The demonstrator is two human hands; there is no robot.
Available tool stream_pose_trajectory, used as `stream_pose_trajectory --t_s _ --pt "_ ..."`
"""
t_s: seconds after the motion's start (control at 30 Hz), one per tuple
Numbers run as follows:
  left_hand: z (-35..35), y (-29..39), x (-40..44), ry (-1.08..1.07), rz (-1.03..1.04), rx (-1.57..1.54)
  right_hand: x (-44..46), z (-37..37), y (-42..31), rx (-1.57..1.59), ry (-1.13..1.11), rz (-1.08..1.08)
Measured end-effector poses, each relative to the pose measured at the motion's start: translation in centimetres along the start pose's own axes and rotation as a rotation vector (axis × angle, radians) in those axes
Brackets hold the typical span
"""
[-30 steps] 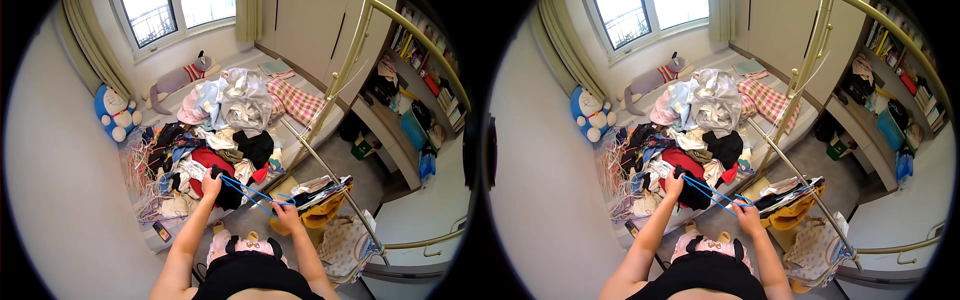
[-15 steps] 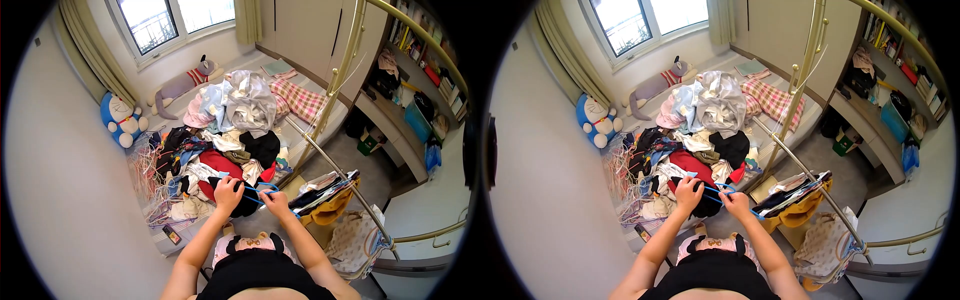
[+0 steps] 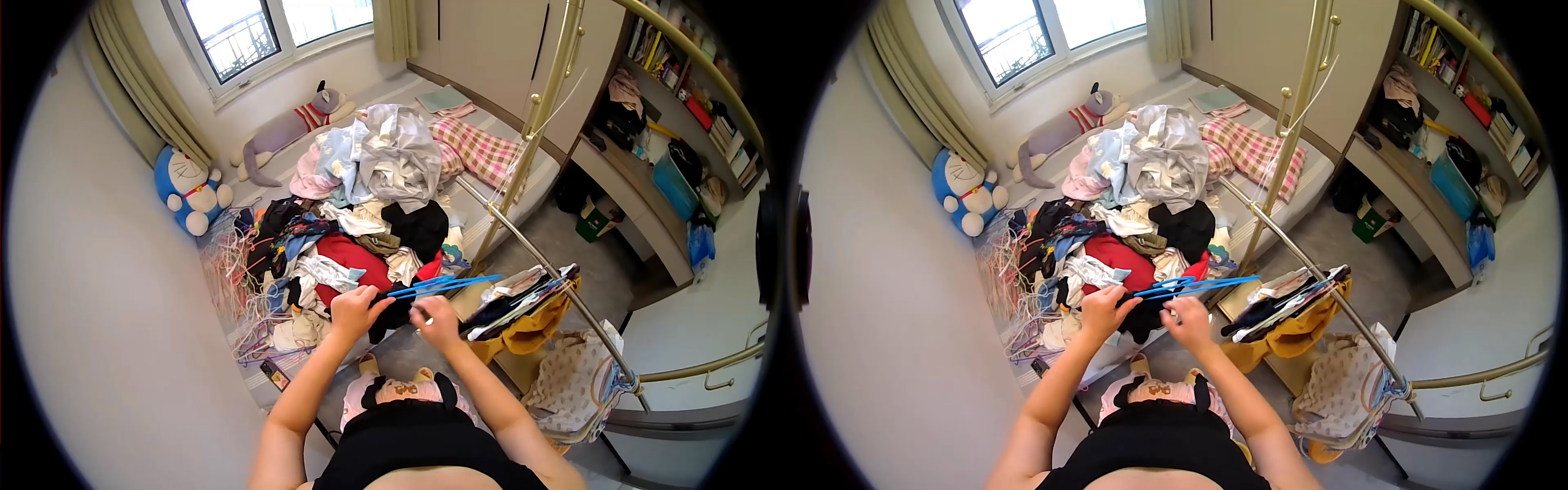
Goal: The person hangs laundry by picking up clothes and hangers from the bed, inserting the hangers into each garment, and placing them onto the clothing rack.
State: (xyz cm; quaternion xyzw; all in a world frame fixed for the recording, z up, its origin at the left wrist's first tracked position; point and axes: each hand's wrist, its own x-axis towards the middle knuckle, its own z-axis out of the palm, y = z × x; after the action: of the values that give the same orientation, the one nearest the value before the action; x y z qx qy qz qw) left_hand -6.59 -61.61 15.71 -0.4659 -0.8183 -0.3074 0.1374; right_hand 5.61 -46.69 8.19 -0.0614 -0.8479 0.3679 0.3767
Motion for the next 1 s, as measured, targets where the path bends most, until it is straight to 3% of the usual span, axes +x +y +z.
stream_pose_trajectory --t_s 0.07,0.2,0.27,0.33,0.4,0.5,0.8,0.93,1.0 --pt "-0.2 0.9 0.1 0.025 0.000 -0.039 -0.1 2.0 -0.3 -0.037 0.016 -0.034" --pt "-0.5 1.0 0.4 0.074 -0.037 -0.110 -1.2 3.4 -0.2 0.185 -0.281 0.077" --pt "-1.3 -0.1 0.6 0.079 -0.116 -0.063 -1.5 2.3 0.0 0.096 -0.377 0.039" --pt "-1.7 -2.7 0.1 0.101 -0.239 -0.056 -2.5 0.4 1.5 -0.114 -0.420 -0.135" --pt "-1.4 -6.7 -1.6 0.006 -0.292 -0.040 -3.3 -1.5 2.9 -0.171 -0.509 -0.157" --pt "-1.1 -10.1 -3.6 0.072 -0.248 -0.231 -3.6 -5.7 3.4 -0.301 -0.407 -0.203" --pt "0.1 -12.9 -3.6 -0.086 0.008 -0.075 -4.8 -9.8 4.4 -0.361 -0.400 -0.180" --pt "1.2 -12.5 -1.7 -0.044 0.140 -0.076 -4.4 -11.0 5.2 -0.450 -0.359 -0.200" --pt "1.5 -12.8 -0.7 -0.149 0.214 0.068 -4.0 -11.5 5.0 -0.456 -0.299 -0.181"
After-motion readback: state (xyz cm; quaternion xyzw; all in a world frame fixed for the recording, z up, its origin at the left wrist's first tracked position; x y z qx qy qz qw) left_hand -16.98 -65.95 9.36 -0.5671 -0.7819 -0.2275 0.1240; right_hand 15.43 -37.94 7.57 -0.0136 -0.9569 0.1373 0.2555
